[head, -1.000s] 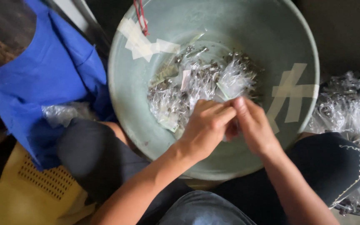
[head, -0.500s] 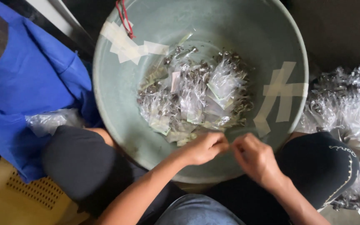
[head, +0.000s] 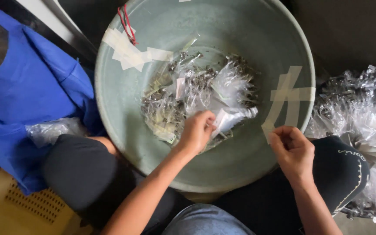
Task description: Sorting and organizing small plastic bags containing items inside a large basin.
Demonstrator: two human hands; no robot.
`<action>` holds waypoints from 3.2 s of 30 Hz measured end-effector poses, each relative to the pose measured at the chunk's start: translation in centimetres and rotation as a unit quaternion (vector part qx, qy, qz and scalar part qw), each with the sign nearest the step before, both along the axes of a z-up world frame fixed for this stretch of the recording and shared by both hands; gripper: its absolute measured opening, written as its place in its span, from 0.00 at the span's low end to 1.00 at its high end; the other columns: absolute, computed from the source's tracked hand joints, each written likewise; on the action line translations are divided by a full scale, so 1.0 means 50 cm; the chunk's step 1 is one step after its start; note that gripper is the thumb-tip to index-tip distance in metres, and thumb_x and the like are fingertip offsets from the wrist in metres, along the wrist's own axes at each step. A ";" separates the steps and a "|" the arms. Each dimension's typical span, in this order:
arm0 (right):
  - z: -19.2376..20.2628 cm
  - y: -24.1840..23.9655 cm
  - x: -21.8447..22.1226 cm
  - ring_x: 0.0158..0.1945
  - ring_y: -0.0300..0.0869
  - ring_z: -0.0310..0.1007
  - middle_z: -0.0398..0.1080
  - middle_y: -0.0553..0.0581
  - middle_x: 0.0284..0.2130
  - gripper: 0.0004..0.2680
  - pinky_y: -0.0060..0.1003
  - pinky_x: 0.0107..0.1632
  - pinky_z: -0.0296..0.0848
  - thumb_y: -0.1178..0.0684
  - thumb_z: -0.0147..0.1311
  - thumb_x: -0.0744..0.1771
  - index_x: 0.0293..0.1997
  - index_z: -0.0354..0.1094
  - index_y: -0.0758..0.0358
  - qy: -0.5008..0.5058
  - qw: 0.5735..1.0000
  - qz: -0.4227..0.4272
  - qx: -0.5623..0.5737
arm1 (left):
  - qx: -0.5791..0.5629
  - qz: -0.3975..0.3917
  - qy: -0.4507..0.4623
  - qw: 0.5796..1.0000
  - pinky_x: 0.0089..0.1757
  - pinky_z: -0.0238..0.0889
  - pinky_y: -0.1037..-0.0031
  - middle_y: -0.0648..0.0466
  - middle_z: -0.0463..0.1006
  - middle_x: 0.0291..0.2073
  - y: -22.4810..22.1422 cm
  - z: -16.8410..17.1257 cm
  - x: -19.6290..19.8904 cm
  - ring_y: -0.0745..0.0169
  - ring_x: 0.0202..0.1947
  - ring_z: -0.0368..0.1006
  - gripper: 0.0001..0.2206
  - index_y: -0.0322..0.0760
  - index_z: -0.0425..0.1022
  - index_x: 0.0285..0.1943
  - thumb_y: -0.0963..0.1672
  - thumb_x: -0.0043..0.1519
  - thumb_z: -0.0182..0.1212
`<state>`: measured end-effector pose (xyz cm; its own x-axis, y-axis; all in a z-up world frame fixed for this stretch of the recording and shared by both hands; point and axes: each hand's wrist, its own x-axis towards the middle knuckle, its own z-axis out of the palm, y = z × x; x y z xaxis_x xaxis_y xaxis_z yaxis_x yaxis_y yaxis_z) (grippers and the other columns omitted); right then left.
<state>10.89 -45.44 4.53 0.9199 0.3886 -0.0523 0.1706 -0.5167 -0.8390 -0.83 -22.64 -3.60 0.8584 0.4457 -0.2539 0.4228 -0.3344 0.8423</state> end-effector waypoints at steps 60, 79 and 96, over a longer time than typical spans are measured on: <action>0.049 -0.007 -0.014 0.27 0.35 0.64 0.70 0.57 0.29 0.10 0.25 0.31 0.65 0.61 0.58 0.66 0.51 0.69 0.74 0.250 0.951 0.049 0.175 | -0.049 0.004 -0.334 0.941 0.45 0.66 0.73 0.49 0.68 0.52 -0.152 0.185 0.028 0.61 0.42 0.67 0.09 0.37 0.74 0.46 0.36 0.59 0.64; 0.041 -0.016 0.025 0.26 0.35 0.61 0.71 0.59 0.34 0.04 0.24 0.30 0.62 0.61 0.54 0.69 0.45 0.67 0.71 0.251 0.939 0.030 0.234 | 0.339 -0.078 -0.098 0.932 0.47 0.51 0.61 0.56 0.60 0.22 -0.024 -0.213 0.087 0.59 0.27 0.59 0.11 0.40 0.65 0.29 0.41 0.67 0.47; 0.083 0.124 -0.056 0.27 0.46 0.75 0.73 0.50 0.30 0.03 0.36 0.32 0.73 0.61 0.62 0.64 0.36 0.75 0.57 -0.222 0.938 0.260 -0.054 | -0.266 0.052 -0.053 0.961 0.30 0.74 0.75 0.52 0.84 0.33 -0.031 0.159 -0.018 0.66 0.30 0.81 0.10 0.41 0.84 0.47 0.41 0.57 0.65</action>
<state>8.09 -39.22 8.66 0.5473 0.8059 0.2256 0.7437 -0.3447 -0.5728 -1.74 -24.21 4.34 0.8497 0.3621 -0.3833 0.3326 0.1959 0.9225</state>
